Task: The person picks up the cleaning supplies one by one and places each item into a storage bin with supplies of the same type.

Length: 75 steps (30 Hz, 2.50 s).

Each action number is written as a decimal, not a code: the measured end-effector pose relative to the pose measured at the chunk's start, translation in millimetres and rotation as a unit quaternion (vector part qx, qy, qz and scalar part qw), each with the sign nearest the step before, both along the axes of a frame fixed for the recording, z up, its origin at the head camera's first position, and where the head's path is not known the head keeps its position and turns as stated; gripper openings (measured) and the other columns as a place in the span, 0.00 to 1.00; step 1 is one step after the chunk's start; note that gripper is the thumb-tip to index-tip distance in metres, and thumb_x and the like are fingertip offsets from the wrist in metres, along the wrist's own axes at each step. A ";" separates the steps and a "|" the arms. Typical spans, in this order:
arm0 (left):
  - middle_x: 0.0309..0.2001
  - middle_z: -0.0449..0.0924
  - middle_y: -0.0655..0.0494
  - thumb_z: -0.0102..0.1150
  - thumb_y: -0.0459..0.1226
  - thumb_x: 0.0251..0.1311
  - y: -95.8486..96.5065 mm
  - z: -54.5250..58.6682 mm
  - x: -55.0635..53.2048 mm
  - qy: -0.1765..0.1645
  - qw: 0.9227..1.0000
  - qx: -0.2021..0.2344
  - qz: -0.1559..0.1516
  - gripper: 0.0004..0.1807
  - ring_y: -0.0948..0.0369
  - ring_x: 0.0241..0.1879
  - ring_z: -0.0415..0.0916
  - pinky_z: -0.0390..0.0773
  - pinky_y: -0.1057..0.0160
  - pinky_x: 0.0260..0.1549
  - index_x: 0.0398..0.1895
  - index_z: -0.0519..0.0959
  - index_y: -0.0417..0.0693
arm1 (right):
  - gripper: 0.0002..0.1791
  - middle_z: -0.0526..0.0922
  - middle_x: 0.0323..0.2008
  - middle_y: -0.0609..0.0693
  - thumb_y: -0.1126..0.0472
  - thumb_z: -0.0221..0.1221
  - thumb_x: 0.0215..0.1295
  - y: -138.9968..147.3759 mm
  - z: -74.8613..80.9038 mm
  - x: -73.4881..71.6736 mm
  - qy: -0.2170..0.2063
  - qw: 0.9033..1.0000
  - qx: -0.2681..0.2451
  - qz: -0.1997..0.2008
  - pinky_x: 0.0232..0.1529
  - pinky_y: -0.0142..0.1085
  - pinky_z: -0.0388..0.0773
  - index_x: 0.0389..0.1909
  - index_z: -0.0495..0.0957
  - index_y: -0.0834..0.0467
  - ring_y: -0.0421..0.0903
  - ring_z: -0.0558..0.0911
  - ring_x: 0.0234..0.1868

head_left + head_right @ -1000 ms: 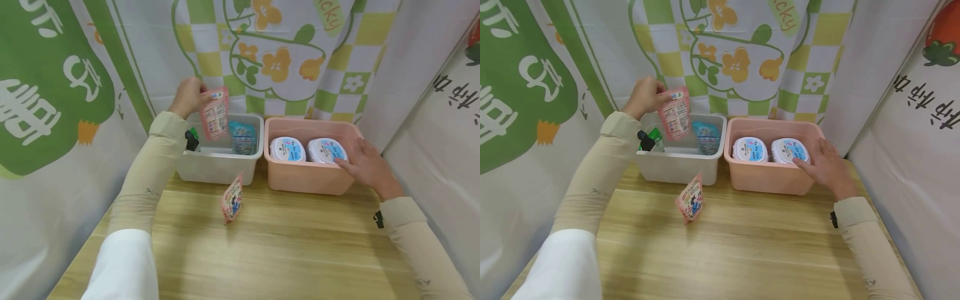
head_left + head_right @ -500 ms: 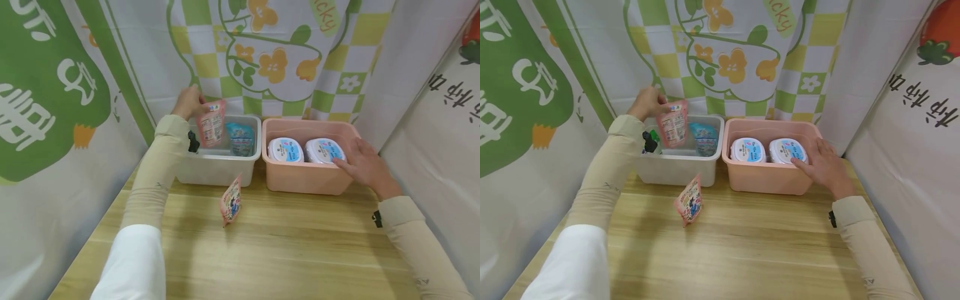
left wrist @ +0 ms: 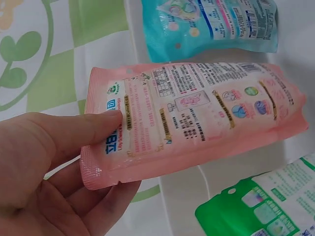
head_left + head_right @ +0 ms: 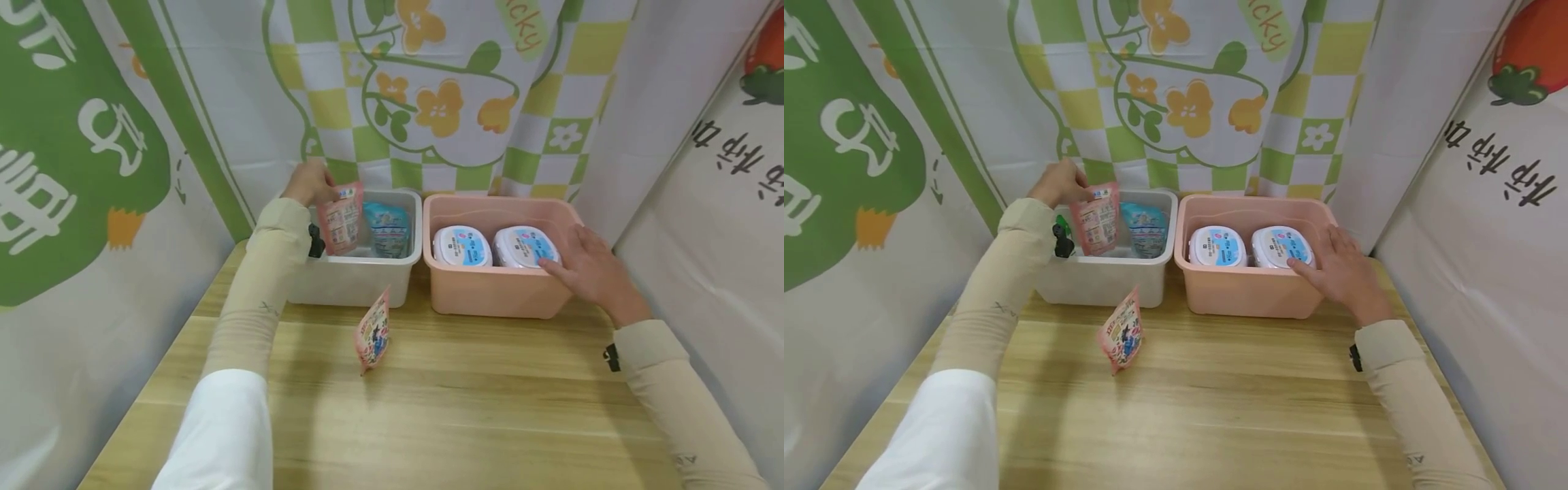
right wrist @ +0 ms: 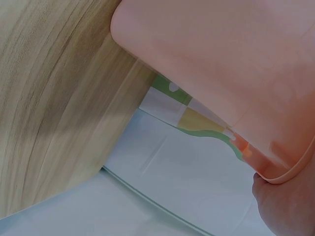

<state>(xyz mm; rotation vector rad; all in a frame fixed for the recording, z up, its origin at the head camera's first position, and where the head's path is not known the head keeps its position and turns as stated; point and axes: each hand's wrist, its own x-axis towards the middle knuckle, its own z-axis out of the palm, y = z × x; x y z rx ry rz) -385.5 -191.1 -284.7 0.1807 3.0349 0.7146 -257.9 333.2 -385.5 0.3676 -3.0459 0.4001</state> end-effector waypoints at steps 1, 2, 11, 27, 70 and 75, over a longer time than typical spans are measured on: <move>0.59 0.84 0.33 0.66 0.35 0.65 0.5 -1.0 -0.5 -0.003 1.000 -0.004 0.000 0.19 0.40 0.60 0.78 0.79 0.44 0.63 0.55 0.84 0.32 | 0.58 0.40 0.82 0.77 0.29 0.45 0.78 -0.2 0.2 0.1 0.001 1.000 0.000 0.000 0.81 0.68 0.40 0.83 0.38 0.72 0.75 0.42 0.83; 0.59 0.84 0.33 0.66 0.35 0.64 0.9 -1.8 -1.0 -0.005 1.000 -0.007 0.000 0.19 0.41 0.60 0.78 0.79 0.44 0.63 0.55 0.84 0.32 | 0.58 0.40 0.82 0.77 0.29 0.45 0.78 -0.5 0.7 0.3 0.000 1.000 -0.001 -0.001 0.81 0.68 0.40 0.83 0.38 0.72 0.75 0.41 0.83; 0.40 0.88 0.43 0.63 0.34 0.59 6.7 -4.9 -1.2 0.006 0.999 -0.038 -0.001 0.10 0.49 0.42 0.77 0.78 0.55 0.40 0.36 0.88 0.35 | 0.56 0.44 0.81 0.77 0.31 0.48 0.78 -1.8 2.9 1.7 0.012 1.000 -0.006 0.003 0.81 0.69 0.42 0.81 0.44 0.74 0.75 0.44 0.82; 0.32 0.85 0.47 0.65 0.33 0.58 6.6 -15.1 -4.1 -0.020 0.999 -0.043 -0.003 0.06 0.52 0.36 0.74 0.78 0.56 0.37 0.28 0.85 0.37 | 0.55 0.43 0.82 0.77 0.30 0.47 0.78 -1.9 3.1 1.6 0.005 1.000 -0.001 0.000 0.81 0.69 0.41 0.81 0.46 0.73 0.75 0.43 0.83; 0.35 0.81 0.45 0.58 0.25 0.51 3.8 4.5 3.3 -0.099 0.989 -0.112 -0.016 0.05 0.53 0.33 0.74 0.73 0.63 0.27 0.31 0.80 0.37 | 0.55 0.40 0.83 0.76 0.28 0.46 0.77 -0.6 0.4 1.3 -0.002 1.000 -0.007 -0.012 0.80 0.70 0.41 0.84 0.43 0.66 0.74 0.42 0.83; 0.30 0.85 0.51 0.63 0.36 0.66 2.8 22.4 19.6 -0.086 0.989 -0.111 -0.049 0.10 0.57 0.32 0.76 0.76 0.61 0.35 0.36 0.86 0.36 | 0.54 0.42 0.82 0.76 0.30 0.47 0.78 -0.7 0.5 2.5 0.005 1.000 -0.009 -0.007 0.79 0.71 0.43 0.84 0.44 0.67 0.76 0.44 0.82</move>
